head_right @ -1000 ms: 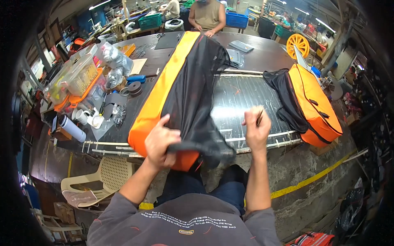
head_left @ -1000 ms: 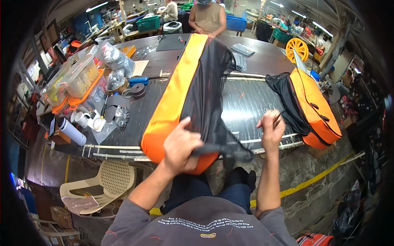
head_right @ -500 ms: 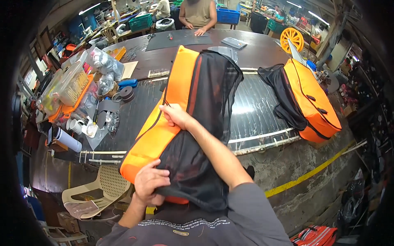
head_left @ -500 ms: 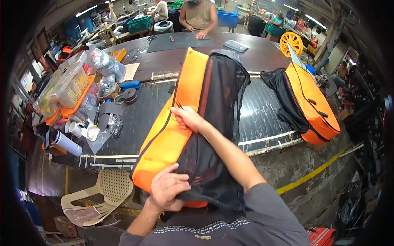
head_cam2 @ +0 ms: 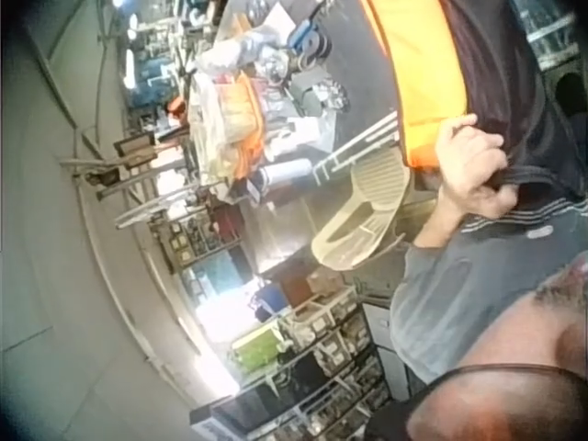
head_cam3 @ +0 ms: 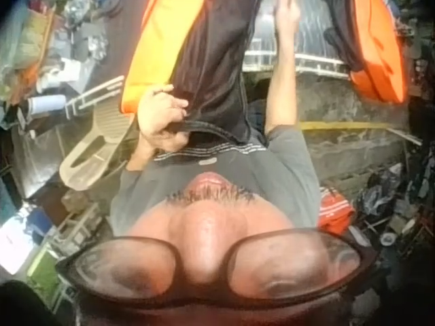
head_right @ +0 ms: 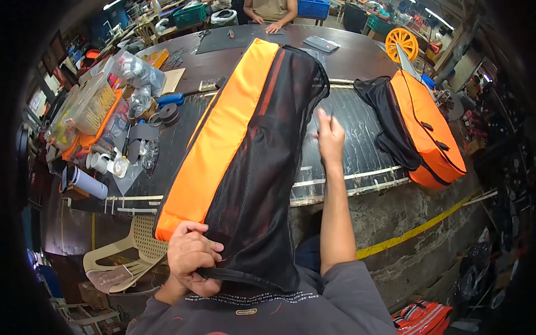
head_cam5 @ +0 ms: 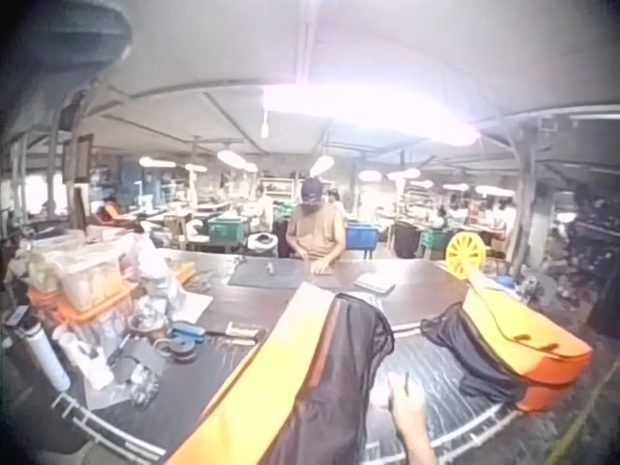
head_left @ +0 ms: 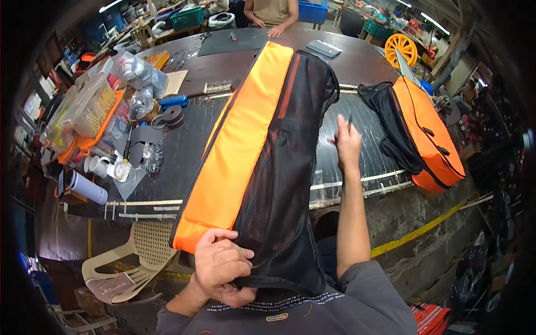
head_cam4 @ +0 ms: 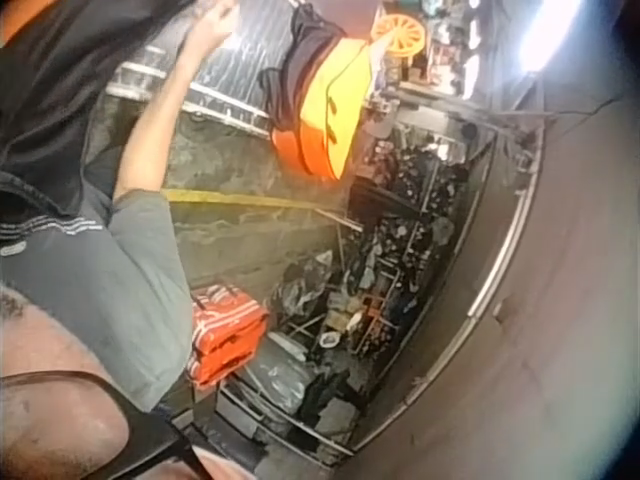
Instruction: Trimming loose threads from orange bags and mesh inserts using thread snips.
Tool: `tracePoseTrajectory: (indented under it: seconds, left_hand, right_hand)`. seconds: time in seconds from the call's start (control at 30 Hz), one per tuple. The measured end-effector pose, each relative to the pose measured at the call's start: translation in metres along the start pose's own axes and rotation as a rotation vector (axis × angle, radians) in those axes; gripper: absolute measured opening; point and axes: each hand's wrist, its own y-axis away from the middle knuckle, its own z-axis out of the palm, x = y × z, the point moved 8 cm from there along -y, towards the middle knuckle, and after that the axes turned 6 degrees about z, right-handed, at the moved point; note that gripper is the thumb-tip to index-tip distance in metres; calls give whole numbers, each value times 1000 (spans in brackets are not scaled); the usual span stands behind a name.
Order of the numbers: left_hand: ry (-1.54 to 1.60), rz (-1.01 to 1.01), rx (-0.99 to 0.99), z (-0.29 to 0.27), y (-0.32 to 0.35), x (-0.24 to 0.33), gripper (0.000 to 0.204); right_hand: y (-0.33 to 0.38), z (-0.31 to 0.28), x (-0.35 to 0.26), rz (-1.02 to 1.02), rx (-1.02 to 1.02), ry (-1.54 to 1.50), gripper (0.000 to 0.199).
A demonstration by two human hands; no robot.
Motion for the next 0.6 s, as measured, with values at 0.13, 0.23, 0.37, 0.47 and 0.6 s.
tracePoseTrajectory:
  seconds: [0.13,0.23,0.37,0.47,0.6]
  left_hand:
    - [43,85,-148,9,-23,8,32]
    - [-64,21,-353,19,-42,15,36]
    - [-31,61,-492,31,-49,21,36]
    - [102,-10,-502,24,-47,20,30]
    - [141,-129,-116,-13,-57,12,32]
  right_hand:
    - [38,-22,126,439,-70,-174,49]
    - [78,10,165,726,-120,-348,51]
    - [95,28,177,892,-491,-682,49]
    - [103,53,124,922,-146,-718,35]
    - [63,-22,118,509,-133,-267,33]
